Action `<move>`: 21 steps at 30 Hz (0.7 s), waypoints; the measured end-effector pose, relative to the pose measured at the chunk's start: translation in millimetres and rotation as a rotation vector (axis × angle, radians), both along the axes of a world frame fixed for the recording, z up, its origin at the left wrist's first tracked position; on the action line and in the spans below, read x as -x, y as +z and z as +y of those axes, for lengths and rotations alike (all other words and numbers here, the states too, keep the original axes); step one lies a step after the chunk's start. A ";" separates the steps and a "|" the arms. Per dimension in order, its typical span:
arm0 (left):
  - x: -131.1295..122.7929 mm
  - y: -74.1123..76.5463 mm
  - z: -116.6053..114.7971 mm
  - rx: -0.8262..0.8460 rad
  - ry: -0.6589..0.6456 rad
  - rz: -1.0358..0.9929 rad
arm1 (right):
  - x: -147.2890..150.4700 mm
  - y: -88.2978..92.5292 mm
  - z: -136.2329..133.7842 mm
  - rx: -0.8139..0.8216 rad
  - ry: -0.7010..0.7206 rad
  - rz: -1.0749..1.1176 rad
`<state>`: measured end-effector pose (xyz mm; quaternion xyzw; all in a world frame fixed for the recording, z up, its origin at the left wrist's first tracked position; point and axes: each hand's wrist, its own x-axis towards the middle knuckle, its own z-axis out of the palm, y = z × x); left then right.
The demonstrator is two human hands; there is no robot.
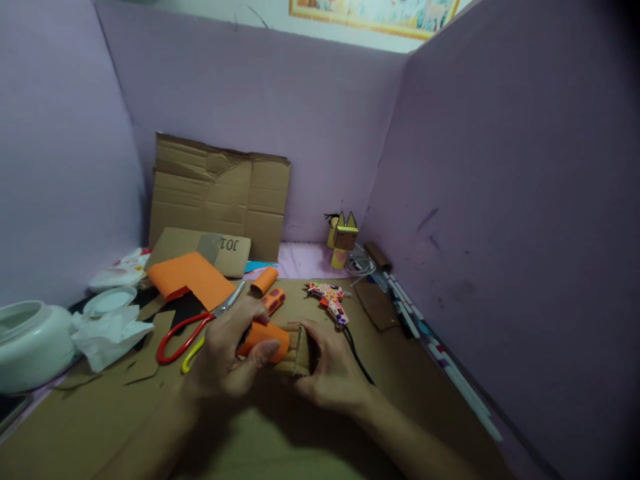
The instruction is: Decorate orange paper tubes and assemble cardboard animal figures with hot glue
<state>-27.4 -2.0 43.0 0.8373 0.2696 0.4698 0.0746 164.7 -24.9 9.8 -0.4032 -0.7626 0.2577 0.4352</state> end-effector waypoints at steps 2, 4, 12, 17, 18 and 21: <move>0.0 0.2 0.3 -0.020 0.001 0.002 | 0.3 -0.2 0.0 -0.006 -0.007 -0.004; -0.4 0.4 0.3 -0.021 0.011 0.004 | 0.7 -0.6 0.1 -0.012 -0.020 -0.007; -2.6 2.0 -3.1 -0.022 0.047 -0.005 | 1.0 -1.9 -0.8 0.028 -0.043 -0.019; -3.4 1.2 -5.0 -0.013 0.065 -0.011 | 2.2 0.2 -2.2 0.046 -0.028 -0.009; -3.7 1.0 -5.1 -0.010 0.074 -0.010 | 2.6 1.1 -2.5 0.046 -0.029 -0.010; -5.0 0.6 -5.0 -0.029 0.093 -0.020 | 3.5 2.8 -2.9 0.055 -0.028 -0.005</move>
